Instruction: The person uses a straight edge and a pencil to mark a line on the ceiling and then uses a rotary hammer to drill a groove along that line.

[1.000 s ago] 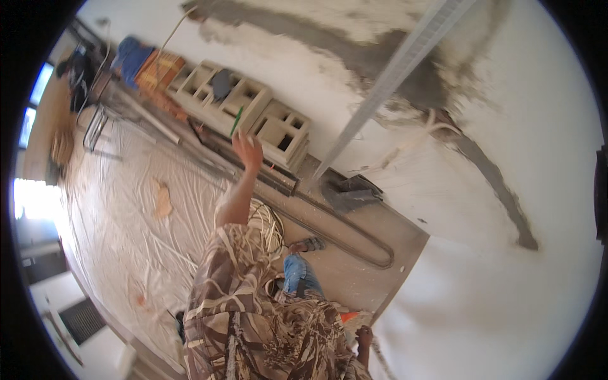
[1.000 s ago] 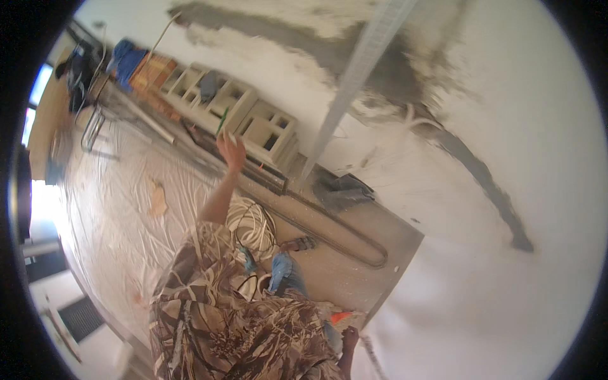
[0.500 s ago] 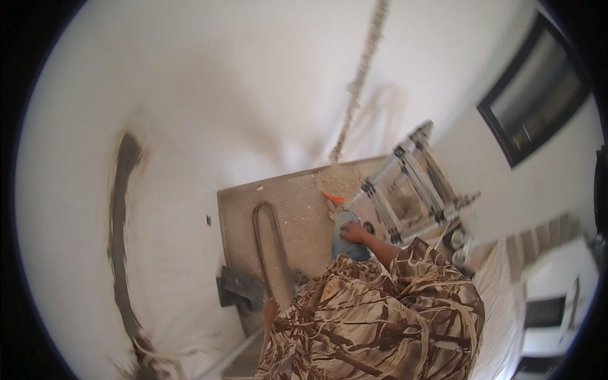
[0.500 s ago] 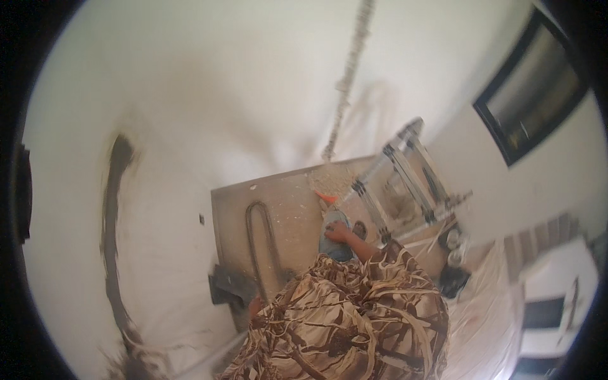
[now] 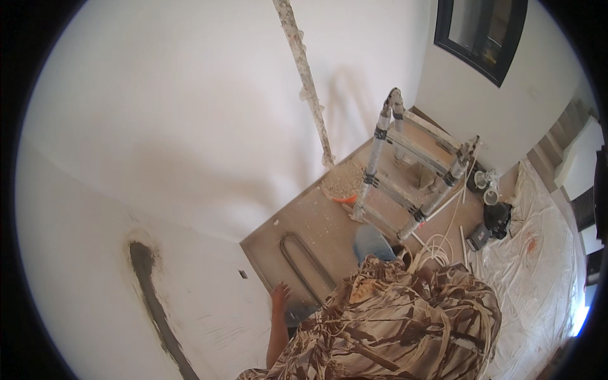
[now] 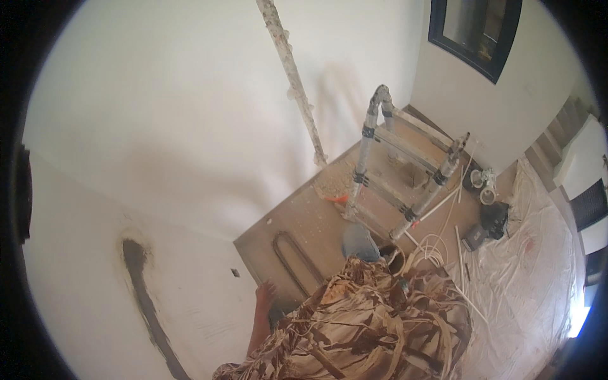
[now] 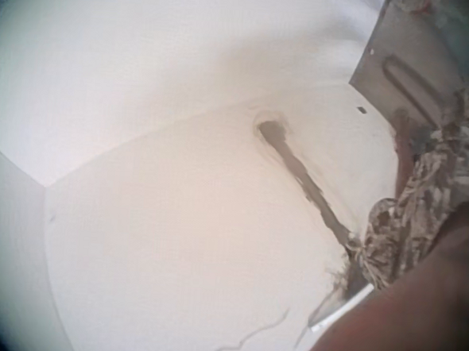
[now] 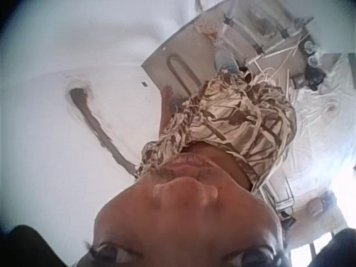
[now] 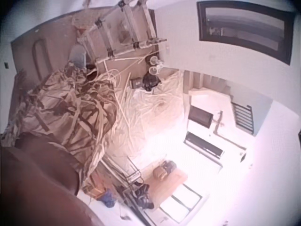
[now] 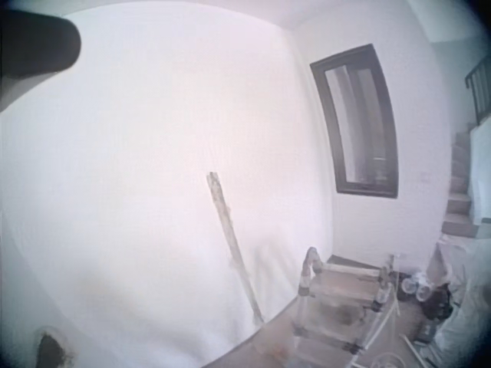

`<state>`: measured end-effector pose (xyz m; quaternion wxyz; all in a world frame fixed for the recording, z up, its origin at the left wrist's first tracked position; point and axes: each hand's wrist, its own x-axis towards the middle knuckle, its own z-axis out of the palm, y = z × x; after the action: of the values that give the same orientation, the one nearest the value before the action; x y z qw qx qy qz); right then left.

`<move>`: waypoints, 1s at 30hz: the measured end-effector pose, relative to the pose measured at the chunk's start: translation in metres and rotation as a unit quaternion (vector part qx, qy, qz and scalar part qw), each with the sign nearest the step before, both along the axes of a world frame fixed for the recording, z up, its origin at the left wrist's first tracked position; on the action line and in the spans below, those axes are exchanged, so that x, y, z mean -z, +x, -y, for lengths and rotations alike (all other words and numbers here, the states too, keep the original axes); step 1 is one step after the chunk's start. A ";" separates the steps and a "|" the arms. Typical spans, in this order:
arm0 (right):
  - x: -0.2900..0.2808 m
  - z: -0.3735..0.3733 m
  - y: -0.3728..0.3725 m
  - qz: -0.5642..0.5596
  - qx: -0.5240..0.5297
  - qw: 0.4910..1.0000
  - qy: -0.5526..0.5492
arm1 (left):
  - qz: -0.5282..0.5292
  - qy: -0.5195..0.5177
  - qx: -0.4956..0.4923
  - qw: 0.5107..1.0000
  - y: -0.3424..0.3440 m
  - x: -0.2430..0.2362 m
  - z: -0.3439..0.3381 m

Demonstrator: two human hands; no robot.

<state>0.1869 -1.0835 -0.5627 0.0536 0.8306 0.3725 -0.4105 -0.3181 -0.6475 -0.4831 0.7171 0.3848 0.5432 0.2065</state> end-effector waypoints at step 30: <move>0.013 -0.025 -0.177 -0.153 0.701 0.632 0.292 | -0.235 0.325 0.568 0.719 0.142 0.000 -0.032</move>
<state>0.0097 -1.0582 -0.5759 -0.5538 0.7390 -0.2185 -0.3152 -0.1757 -0.6157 -0.4836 0.3803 0.8667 0.2731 -0.1722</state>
